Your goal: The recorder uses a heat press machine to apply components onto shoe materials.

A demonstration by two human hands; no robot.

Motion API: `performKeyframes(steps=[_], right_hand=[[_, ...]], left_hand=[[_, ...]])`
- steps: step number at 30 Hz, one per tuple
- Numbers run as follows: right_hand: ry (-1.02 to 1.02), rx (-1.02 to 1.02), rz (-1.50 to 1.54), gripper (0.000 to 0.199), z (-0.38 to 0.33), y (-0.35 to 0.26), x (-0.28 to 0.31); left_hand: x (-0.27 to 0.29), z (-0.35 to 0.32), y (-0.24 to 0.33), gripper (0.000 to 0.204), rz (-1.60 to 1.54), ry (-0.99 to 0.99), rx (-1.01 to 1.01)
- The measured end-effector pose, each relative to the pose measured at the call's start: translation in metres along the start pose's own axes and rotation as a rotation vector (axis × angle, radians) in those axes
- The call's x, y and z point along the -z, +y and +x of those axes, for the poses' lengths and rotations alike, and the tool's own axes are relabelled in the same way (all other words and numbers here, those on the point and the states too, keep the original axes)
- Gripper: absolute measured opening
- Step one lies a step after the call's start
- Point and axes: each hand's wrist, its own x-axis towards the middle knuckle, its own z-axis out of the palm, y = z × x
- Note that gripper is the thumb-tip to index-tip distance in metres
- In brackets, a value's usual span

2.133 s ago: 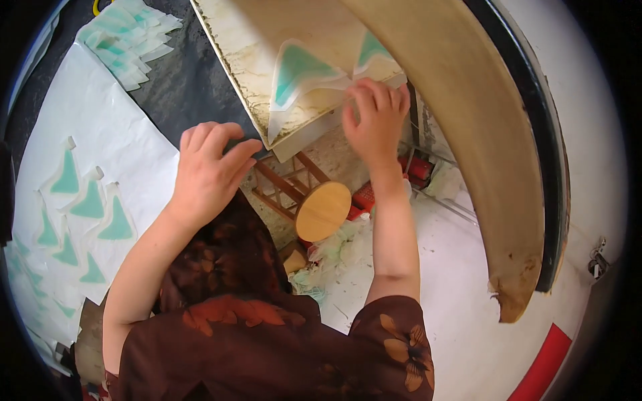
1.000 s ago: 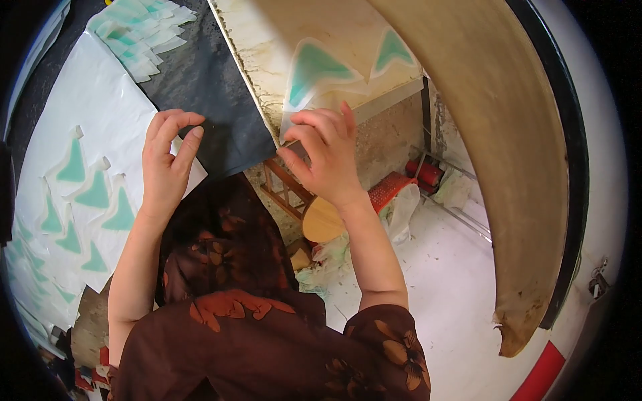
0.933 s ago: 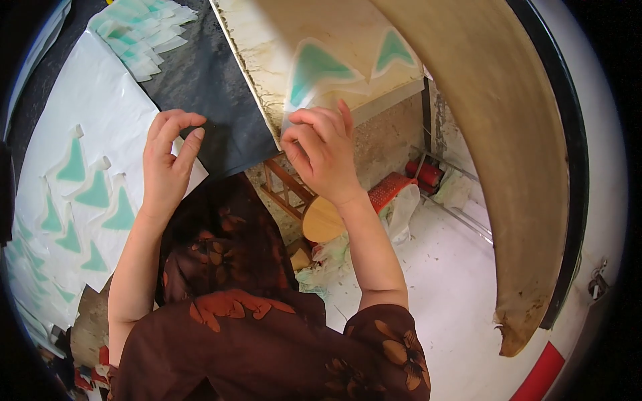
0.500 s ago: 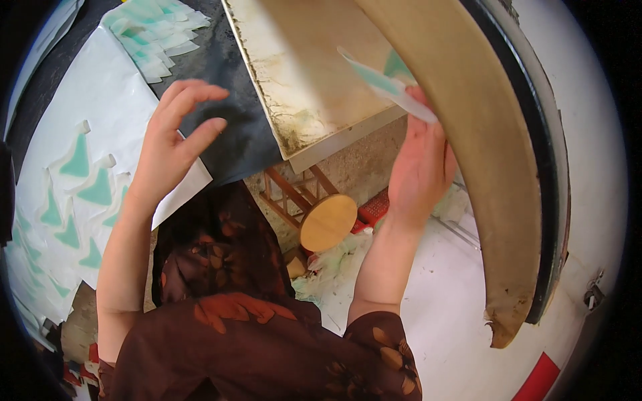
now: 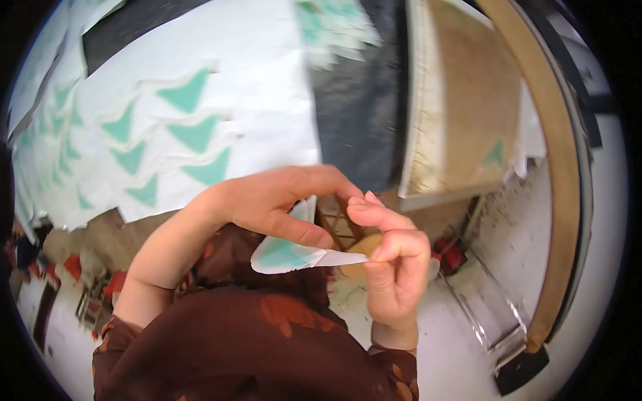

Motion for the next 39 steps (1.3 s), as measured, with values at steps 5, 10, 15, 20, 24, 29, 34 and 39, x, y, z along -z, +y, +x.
performKeyframes(steps=[5, 10, 15, 20, 24, 29, 34, 39], right_hand=[[-0.073, -0.182, 0.030, 0.009, 0.036, 0.003, -0.055], [-0.080, -0.341, 0.119, 0.010, 0.093, 0.049, -0.092], [0.010, -0.445, 0.053, 0.010, 0.148, 0.082, -0.106], [0.097, -0.427, 0.011, 0.014, 0.187, 0.099, -0.102], [0.208, -0.374, -0.040, 0.015, 0.212, 0.100, -0.098], [0.318, -0.377, -0.004, 0.014, 0.215, 0.116, -0.101], [0.369, -0.335, -0.029, 0.012, 0.207, 0.134, -0.119], [0.337, -0.251, -0.263, 0.016, 0.202, 0.149, -0.122]], left_hand=[[0.010, -0.069, -0.019, 0.068, -0.753, 0.084, 0.164], [0.029, -0.106, -0.032, 0.083, -1.051, 0.354, 0.047], [0.059, -0.106, -0.028, 0.076, -0.851, 0.652, 0.242], [0.087, -0.083, -0.035, 0.061, -0.715, 0.820, 0.234], [0.122, -0.060, -0.018, 0.054, -0.374, 0.979, 0.295], [0.180, -0.043, -0.006, 0.049, 0.194, 0.942, 0.248], [0.201, -0.030, 0.039, 0.041, 0.458, 0.959, 0.481], [0.207, -0.037, 0.031, 0.038, 0.549, 1.050, 0.430]])
